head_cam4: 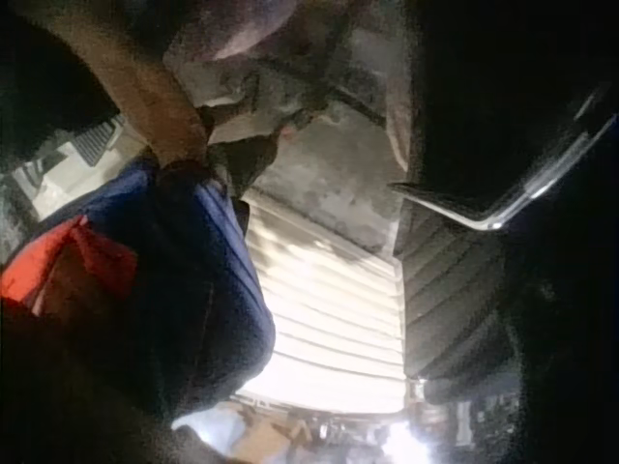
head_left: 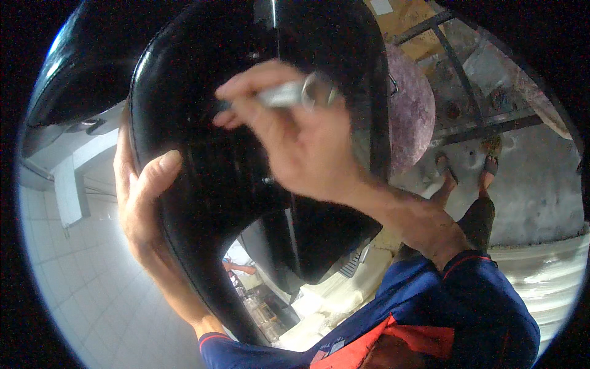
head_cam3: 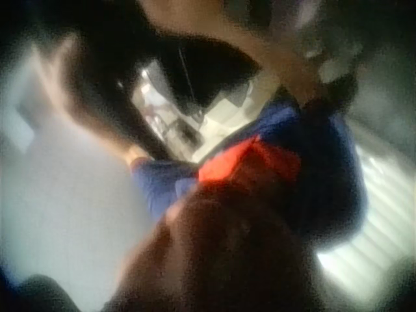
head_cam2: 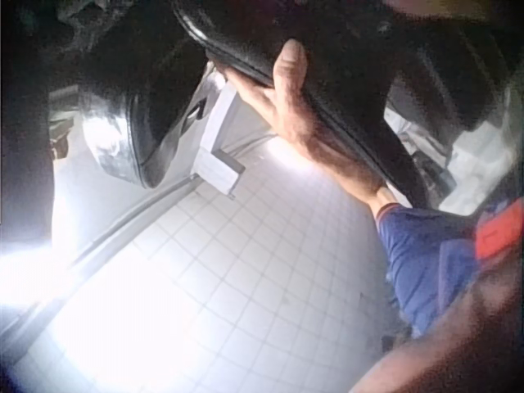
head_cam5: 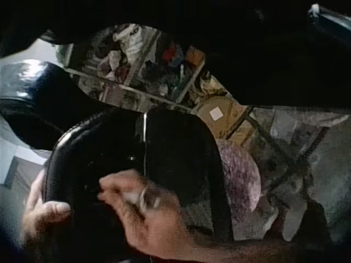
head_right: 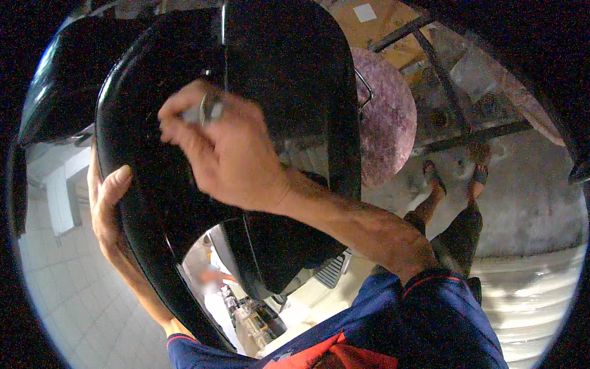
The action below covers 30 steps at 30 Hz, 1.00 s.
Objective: The person uses a wrench to tighten bolts on a black upholstered chair, securing the backrest to the frame. The chair is rotated to access different bolt locations during the process.
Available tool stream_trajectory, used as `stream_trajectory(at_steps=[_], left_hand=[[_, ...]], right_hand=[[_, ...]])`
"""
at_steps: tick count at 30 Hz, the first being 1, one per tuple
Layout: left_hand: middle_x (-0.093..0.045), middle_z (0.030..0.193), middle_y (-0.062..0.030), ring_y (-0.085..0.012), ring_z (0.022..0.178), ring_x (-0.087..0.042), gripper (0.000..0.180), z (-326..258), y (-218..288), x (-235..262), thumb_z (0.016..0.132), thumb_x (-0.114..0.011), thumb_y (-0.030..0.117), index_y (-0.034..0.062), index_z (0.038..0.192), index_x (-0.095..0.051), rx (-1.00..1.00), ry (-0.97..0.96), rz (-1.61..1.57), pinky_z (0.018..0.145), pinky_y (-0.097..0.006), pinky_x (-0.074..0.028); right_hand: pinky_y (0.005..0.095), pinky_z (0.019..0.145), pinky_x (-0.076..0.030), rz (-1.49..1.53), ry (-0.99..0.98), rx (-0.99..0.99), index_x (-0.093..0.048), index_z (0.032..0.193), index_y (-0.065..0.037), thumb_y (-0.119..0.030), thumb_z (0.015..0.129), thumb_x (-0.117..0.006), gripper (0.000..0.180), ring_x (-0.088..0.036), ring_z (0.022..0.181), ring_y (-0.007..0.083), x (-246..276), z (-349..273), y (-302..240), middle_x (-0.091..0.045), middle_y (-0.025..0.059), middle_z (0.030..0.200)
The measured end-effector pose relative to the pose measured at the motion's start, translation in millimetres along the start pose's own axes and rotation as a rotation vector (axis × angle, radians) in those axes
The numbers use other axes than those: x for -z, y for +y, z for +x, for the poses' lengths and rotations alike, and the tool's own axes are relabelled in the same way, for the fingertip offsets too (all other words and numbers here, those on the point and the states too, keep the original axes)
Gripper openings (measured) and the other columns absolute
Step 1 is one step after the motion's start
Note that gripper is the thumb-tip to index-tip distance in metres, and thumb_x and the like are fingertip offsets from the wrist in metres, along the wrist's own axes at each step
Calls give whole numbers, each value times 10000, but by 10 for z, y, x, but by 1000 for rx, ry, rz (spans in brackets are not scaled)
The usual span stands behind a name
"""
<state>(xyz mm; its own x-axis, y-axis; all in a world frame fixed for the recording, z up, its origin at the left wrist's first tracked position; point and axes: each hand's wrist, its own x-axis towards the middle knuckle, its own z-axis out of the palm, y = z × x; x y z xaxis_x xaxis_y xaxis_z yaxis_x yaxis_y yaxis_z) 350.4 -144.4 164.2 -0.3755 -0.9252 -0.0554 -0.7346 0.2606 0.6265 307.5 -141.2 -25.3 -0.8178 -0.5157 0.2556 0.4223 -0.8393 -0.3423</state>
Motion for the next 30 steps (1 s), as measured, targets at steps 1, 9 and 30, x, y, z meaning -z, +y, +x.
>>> stream_trajectory(at_steps=[1,9,30], left_hand=[[-616,1364,-266,-347,1216,-644,910,-3,-8,9,716,-769,237,-59,1518,-456,10,-5,-4,1106,-408,-475],[-625,1326,-257,-345,1186,-654,893,-56,66,-80,726,-767,240,-53,1509,-455,23,3,-18,1078,-400,-503],[-565,1455,-261,-350,1333,-583,962,-30,-23,-62,711,-760,185,-69,1564,-393,-29,3,-62,1173,-410,-416]], right_hand=[[365,820,-638,-64,-61,92,-658,1116,53,1,1004,-672,124,-744,977,279,-8,-81,8,-713,191,1105],[410,869,-599,-218,-161,239,-567,1248,-15,93,833,-754,467,-669,1082,392,-116,-407,-175,-578,207,1263],[356,771,-649,196,-135,-444,-667,1117,52,-124,1076,-601,193,-774,849,258,164,441,42,-738,160,1018]])
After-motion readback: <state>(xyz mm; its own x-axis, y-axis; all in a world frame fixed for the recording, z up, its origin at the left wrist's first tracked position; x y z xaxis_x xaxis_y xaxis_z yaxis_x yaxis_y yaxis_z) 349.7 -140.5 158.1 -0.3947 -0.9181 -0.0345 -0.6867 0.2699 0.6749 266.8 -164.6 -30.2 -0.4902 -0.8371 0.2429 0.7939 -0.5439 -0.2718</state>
